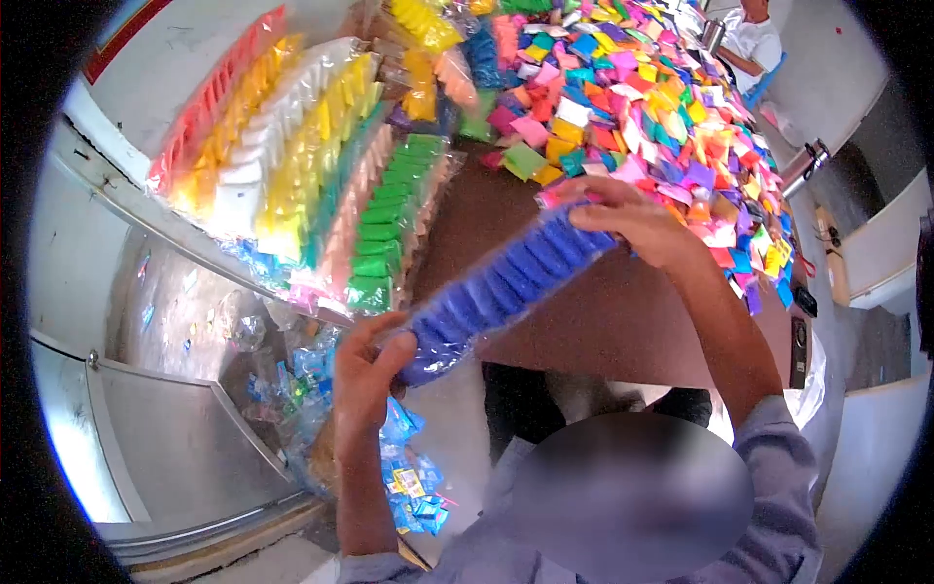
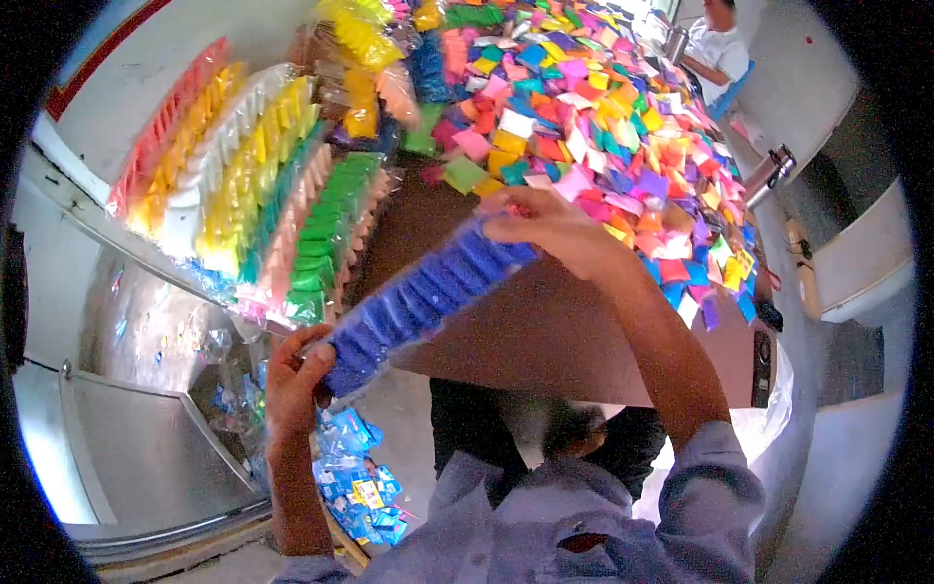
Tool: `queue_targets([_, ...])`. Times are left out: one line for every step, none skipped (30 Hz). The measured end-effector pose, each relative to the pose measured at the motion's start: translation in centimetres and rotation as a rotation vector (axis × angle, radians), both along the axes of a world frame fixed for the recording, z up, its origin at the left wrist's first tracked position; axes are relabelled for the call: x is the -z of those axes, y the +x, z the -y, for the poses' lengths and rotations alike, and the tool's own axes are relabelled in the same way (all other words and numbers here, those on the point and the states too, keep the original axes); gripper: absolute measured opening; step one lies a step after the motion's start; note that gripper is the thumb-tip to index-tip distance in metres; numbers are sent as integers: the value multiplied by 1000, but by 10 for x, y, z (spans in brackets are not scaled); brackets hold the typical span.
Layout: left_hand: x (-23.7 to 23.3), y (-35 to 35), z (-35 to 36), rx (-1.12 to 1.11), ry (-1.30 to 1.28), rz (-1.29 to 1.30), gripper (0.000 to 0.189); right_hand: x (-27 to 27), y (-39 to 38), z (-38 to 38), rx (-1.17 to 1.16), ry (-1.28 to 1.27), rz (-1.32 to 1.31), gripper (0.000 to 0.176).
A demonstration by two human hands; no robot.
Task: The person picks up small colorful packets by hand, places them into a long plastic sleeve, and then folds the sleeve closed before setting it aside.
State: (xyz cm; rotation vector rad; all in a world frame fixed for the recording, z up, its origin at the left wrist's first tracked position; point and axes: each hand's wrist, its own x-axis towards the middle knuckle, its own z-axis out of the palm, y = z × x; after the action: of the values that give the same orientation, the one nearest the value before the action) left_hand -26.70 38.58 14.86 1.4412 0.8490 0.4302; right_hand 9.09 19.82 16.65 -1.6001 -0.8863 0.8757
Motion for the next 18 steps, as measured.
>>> queue_targets([-2,-2,-4,-49,-1,47,48,-1,12,-22,0,-36,46,63])
queue_targets([-2,-4,-10,-52,6,46,48,-11,10,-43,3,-72,91,66])
queue_targets([-2,-5,-18,-110,-23,107,49,-24,6,-58,-2,-26,187,68])
queue_targets([-1,-7,-25,-168,-52,169,50,-26,8,-80,-3,-20,187,68])
queue_targets([-4,-8,-30,-200,-80,195,54,-28,15,-104,-26,-14,191,69])
queue_targets([-11,-6,-32,-201,-74,192,54,-29,18,-125,-48,-7,191,69])
queue_targets([-20,-4,-32,-258,-79,204,54,-35,15,-142,-48,-1,186,69])
queue_targets([-25,-3,-34,-318,-82,217,55,-43,10,-159,-45,-9,182,71])
queue_targets([-21,-7,-40,-312,-99,247,55,-50,7,-176,-43,-17,178,72])
queue_targets([-22,-6,-42,-316,-89,245,55,-44,12,-198,-48,-8,175,72])
queue_targets([-22,-2,-42,-352,-95,257,55,-29,19,-221,-43,52,181,66])
queue_targets([-22,2,-41,-385,-102,269,55,-19,24,-239,-36,110,188,60])
queue_targets([-19,6,-42,-407,-97,271,57,-15,24,-251,-29,109,140,57])
queue_targets([-17,10,-43,-404,-97,267,57,-11,26,-260,-26,109,136,57])
queue_targets([-15,13,-44,-411,-107,278,55,-7,27,-268,-18,115,125,53])
queue_targets([-12,16,-44,-422,-120,292,53,-3,28,-274,-12,120,116,48])
queue_targets([-11,23,-43,-426,-127,290,53,0,30,-279,-16,113,115,48])
queue_targets([-11,30,-42,-508,-185,283,42,5,31,-285,-10,153,171,45])
